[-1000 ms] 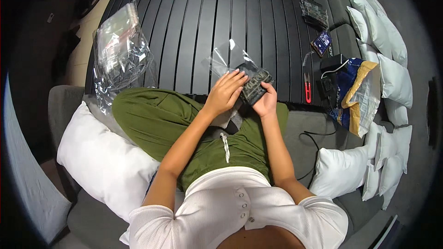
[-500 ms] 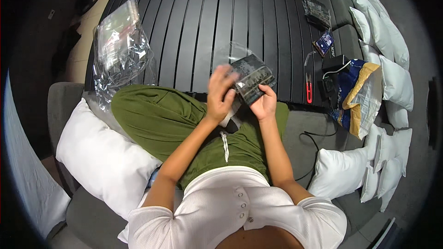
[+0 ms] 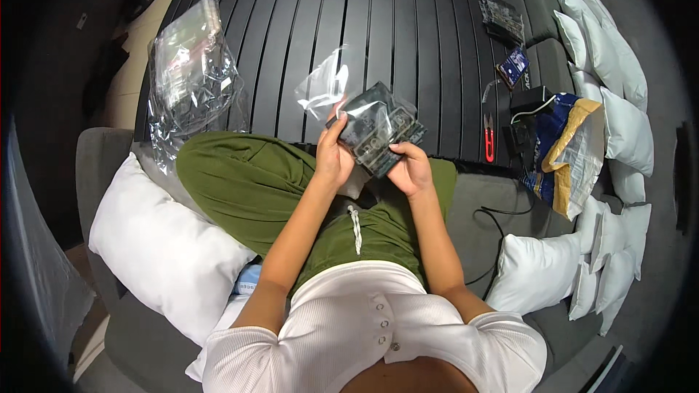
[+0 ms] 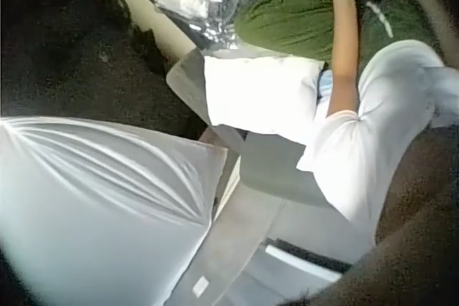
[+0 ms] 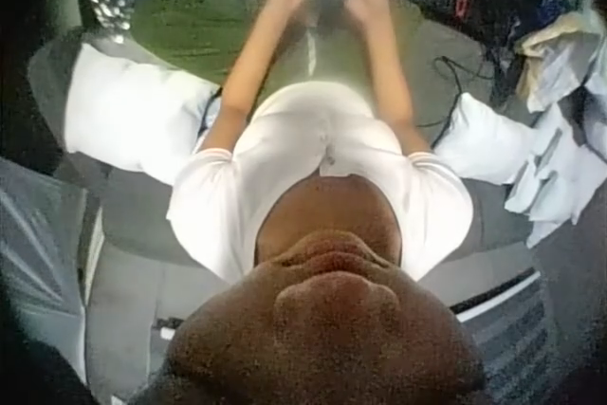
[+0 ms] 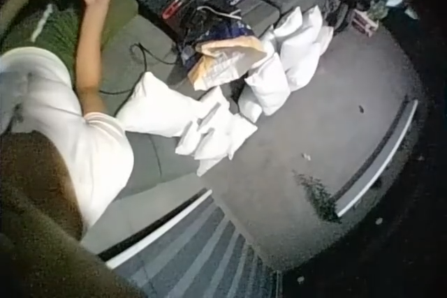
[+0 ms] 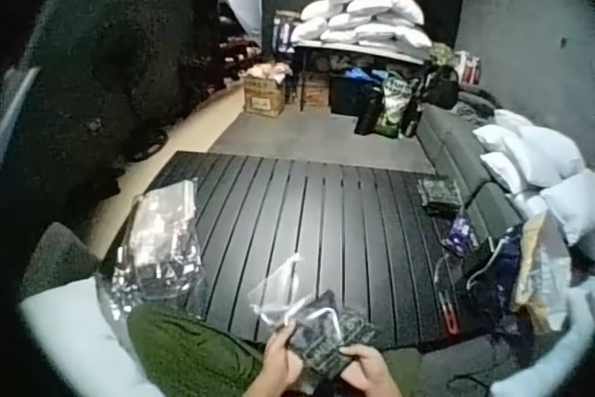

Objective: Fold a camouflage-patterned neck gaiter and place it into a plastic zip-lock bag.

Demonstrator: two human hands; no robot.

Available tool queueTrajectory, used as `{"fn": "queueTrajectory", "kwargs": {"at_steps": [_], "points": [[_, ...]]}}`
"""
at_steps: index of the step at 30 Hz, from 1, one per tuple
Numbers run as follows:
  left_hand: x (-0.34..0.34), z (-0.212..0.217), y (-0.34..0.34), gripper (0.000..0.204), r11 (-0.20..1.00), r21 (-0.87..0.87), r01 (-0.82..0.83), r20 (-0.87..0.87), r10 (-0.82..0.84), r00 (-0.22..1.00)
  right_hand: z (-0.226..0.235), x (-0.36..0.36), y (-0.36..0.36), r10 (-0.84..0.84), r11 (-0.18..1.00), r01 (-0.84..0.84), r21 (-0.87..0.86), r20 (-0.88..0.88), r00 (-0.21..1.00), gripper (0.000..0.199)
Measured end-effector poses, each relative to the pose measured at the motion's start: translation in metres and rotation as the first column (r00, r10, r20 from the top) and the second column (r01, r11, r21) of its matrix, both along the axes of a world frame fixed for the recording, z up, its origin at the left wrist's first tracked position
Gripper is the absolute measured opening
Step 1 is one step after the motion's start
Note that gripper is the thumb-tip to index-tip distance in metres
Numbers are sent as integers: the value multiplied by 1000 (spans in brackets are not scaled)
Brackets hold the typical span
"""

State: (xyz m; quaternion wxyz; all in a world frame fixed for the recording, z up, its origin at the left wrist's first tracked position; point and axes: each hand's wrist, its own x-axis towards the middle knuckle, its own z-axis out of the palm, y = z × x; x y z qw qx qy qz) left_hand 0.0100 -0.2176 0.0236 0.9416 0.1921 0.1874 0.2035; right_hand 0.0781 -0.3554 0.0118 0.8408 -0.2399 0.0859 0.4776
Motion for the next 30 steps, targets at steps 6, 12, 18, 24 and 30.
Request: {"fn": "queueTrajectory", "kwargs": {"at_steps": [6, 12, 18, 24, 30], "points": [[-9, -5, -4, 25, 976, -52, 211, -56, -214, 975, 0, 10, -5, 5, 1000, -4, -13, 63, 998, 44], [-9, -9, -1, 32, 955, -244, 168, 1, -173, 985, 10, -3, 5, -41, 999, 40, 30, 35, 999, 42], [-2, -19, -5, 39, 955, -264, 136, 13, -137, 990, 9, -11, 10, -83, 992, 81, -92, -19, 996, 34], [-5, -31, -3, 32, 982, -181, 46, -67, -59, 996, 0, -19, 9, -132, 982, 133, -137, 12, 991, 37], [-3, -33, -4, 20, 970, -220, 105, -55, -120, 991, -5, -15, 12, -187, 975, 194, -111, 69, 980, 40]]}}
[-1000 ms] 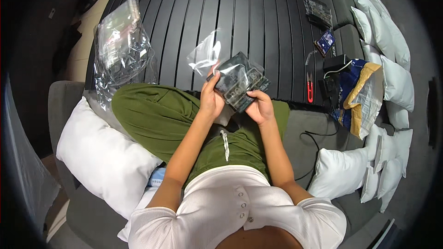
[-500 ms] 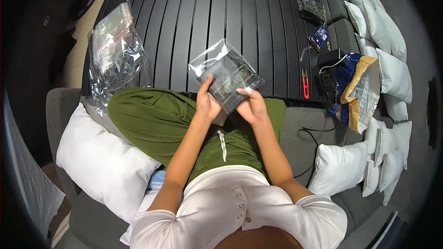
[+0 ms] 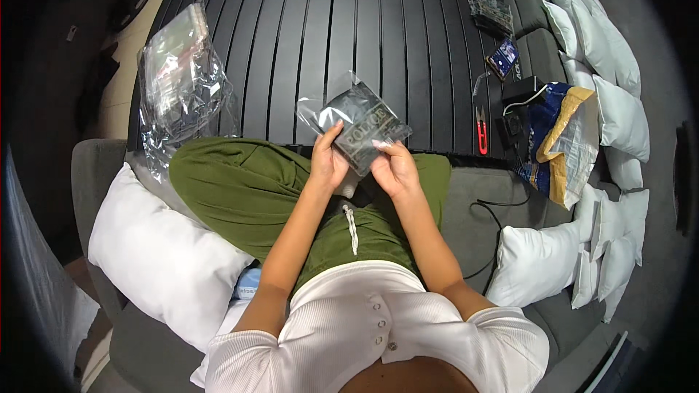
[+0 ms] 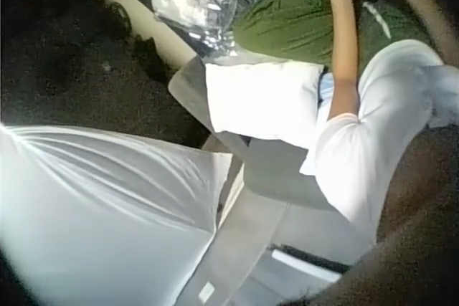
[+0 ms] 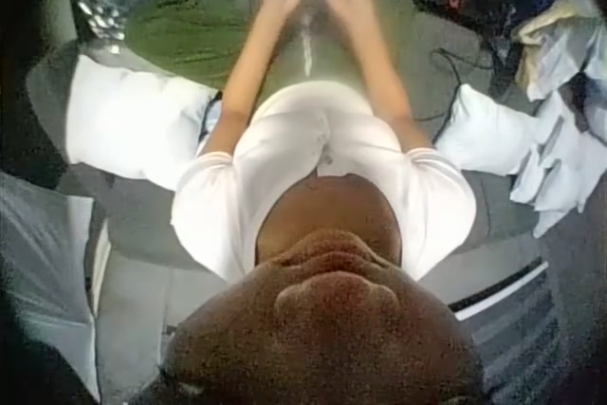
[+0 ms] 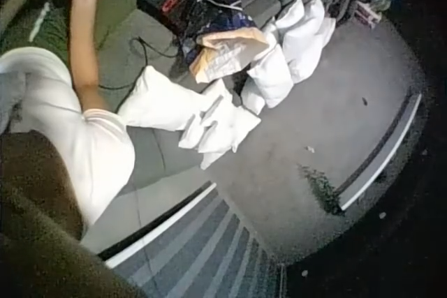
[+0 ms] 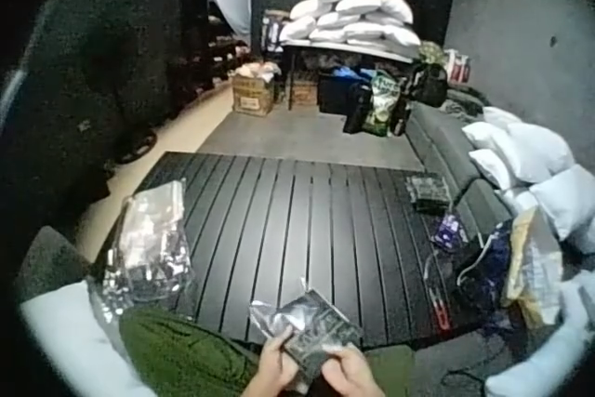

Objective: Fold a camouflage-patterned neck gaiter and place it into a plastic zip-lock bag.

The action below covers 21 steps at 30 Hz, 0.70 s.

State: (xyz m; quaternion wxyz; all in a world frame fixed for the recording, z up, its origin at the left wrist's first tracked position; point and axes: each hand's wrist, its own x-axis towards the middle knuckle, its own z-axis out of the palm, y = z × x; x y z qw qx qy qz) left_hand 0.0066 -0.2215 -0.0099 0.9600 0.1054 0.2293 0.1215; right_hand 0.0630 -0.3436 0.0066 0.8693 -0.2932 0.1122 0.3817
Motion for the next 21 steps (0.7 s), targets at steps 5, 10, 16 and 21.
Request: {"fn": "queueTrajectory", "kwargs": {"at_steps": [5, 10, 16, 21], "points": [[0, 1, 5, 22, 999, -39, 21, 10, -20, 1000, 9, 1, 12, -9, 1000, 9, 1, 1, 1000, 37], [-2, 7, 6, 23, 999, -44, 32, 49, -30, 998, 19, 1, 15, 36, 999, -36, 4, 32, 999, 35], [-3, 10, -3, 26, 998, -48, 27, 49, -25, 998, 15, 10, 17, 70, 997, -69, 34, -18, 997, 32], [-6, 9, -3, 26, 991, -111, 70, 65, -63, 996, 14, 8, 13, 58, 998, -58, 10, -65, 996, 33]]}}
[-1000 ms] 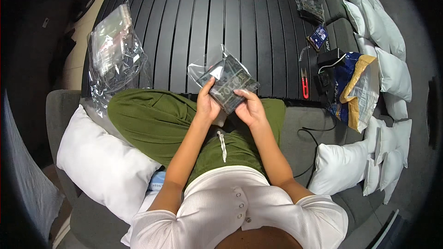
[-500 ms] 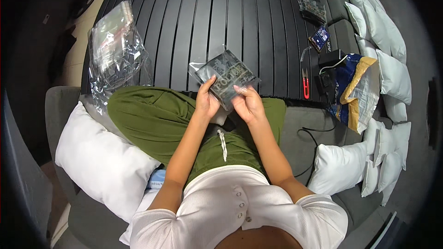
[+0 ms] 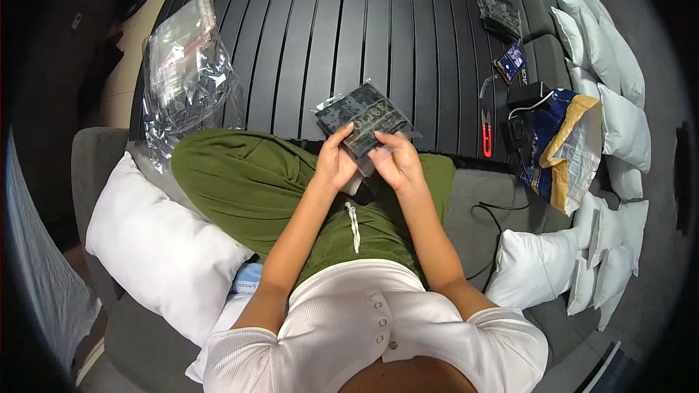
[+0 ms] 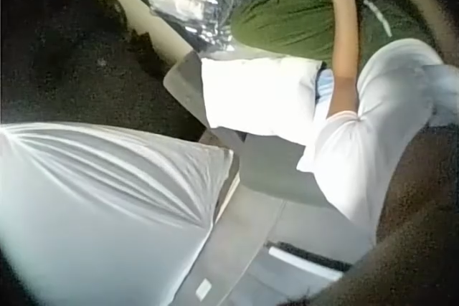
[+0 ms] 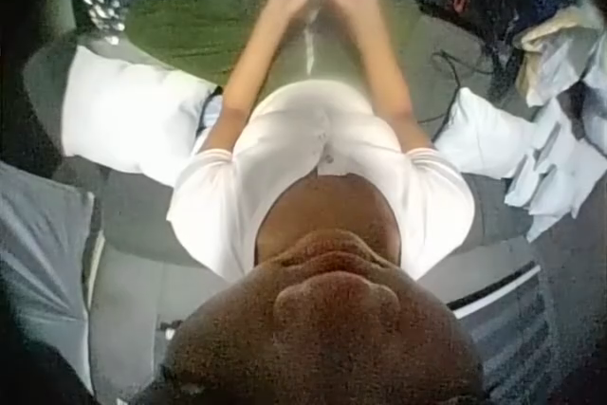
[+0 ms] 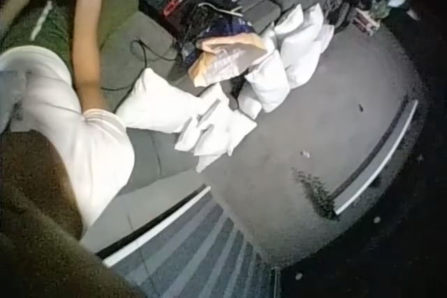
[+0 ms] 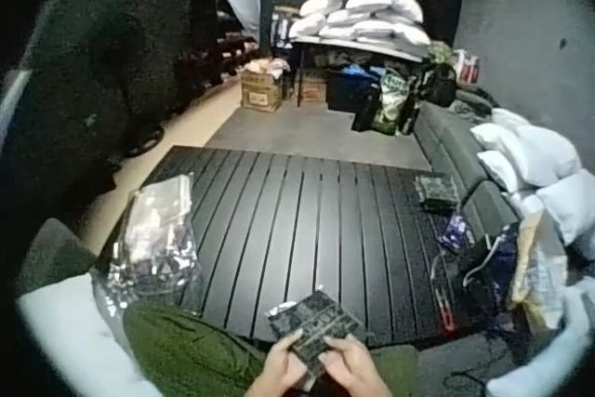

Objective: Fold a camouflage-patterned neck gaiter and place it into a plastic zip-lock bag.

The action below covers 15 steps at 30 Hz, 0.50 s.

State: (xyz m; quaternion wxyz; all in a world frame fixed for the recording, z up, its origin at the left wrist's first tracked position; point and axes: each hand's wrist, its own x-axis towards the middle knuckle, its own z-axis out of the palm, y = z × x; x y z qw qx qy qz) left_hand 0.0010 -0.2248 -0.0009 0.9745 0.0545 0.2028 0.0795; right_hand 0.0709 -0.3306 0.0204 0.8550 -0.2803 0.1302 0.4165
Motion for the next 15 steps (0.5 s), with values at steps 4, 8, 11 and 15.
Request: {"fn": "queueTrajectory", "kwargs": {"at_steps": [4, 8, 11, 15], "points": [[0, -2, -4, 25, 1000, 8, -5, 6, 5, 1000, -6, 2, 1, -38, 999, 38, -17, -1, 999, 32], [-1, 1, -6, 25, 1000, 22, -6, -13, 6, 1000, -9, 3, -2, -11, 1000, 12, -15, 29, 1000, 31], [-2, -3, -5, 25, 1000, 24, -1, -6, 2, 1000, -10, 2, -8, 13, 998, -11, -54, 22, 1000, 31], [-7, -4, 1, 28, 998, -66, 21, 64, -17, 998, 26, -10, -20, 147, 989, -149, 7, 87, 985, 29]]}}
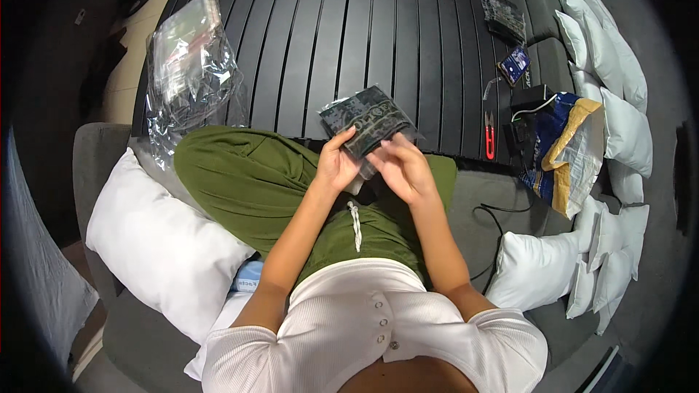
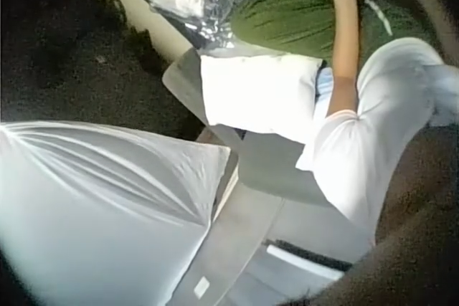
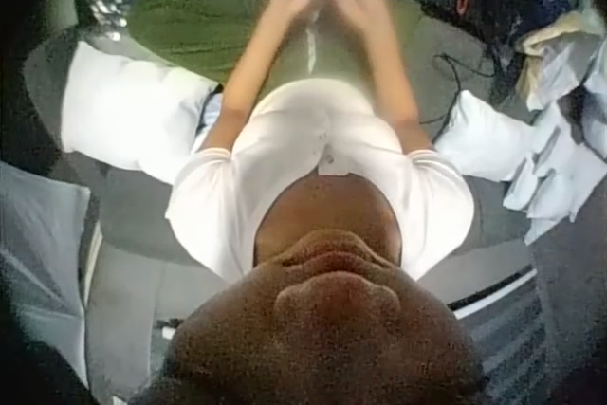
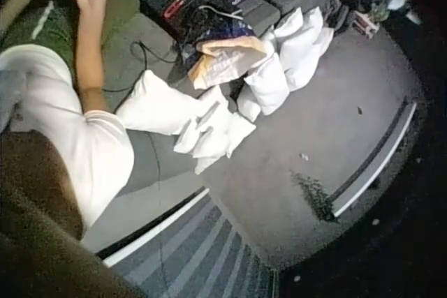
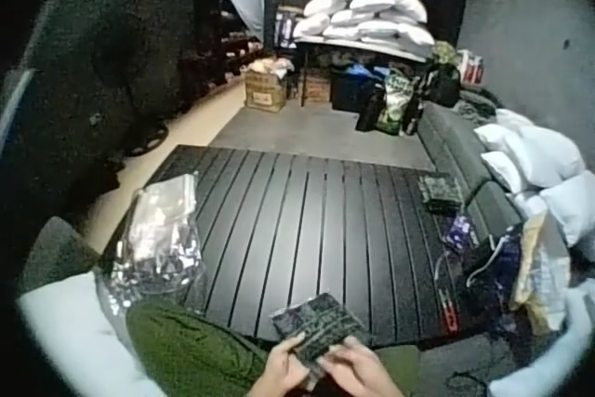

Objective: Fold a camouflage-patterned neck gaiter and place it into a plastic zip-lock bag.

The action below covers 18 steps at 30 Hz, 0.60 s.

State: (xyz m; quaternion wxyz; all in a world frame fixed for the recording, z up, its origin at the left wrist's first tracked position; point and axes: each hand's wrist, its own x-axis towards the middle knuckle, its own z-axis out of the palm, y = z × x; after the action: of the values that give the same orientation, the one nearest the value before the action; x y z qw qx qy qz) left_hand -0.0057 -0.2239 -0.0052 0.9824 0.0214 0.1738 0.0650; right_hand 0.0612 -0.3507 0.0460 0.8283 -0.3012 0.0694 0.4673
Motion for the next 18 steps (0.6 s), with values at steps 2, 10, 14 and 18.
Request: {"fn": "queueTrajectory", "kwargs": {"at_steps": [2, 10, 14, 18], "points": [[-4, -1, 7, 28, 1000, -22, 18, 26, -17, 1000, 6, -4, -17, 160, 987, -159, -22, 89, 983, 28], [-19, 28, 18, 35, 970, -173, 172, 103, -156, 982, 30, 32, -56, 598, 689, 483, -540, 800, 41, 74], [-25, 43, 15, 40, 930, -204, 304, 147, -278, 949, 45, 38, -41, 469, 811, 454, -370, 875, -123, 64], [-29, 53, 16, 55, 888, -25, 460, 34, -459, 888, 60, 45, -42, 415, 905, 204, -374, 883, -220, 38]]}}
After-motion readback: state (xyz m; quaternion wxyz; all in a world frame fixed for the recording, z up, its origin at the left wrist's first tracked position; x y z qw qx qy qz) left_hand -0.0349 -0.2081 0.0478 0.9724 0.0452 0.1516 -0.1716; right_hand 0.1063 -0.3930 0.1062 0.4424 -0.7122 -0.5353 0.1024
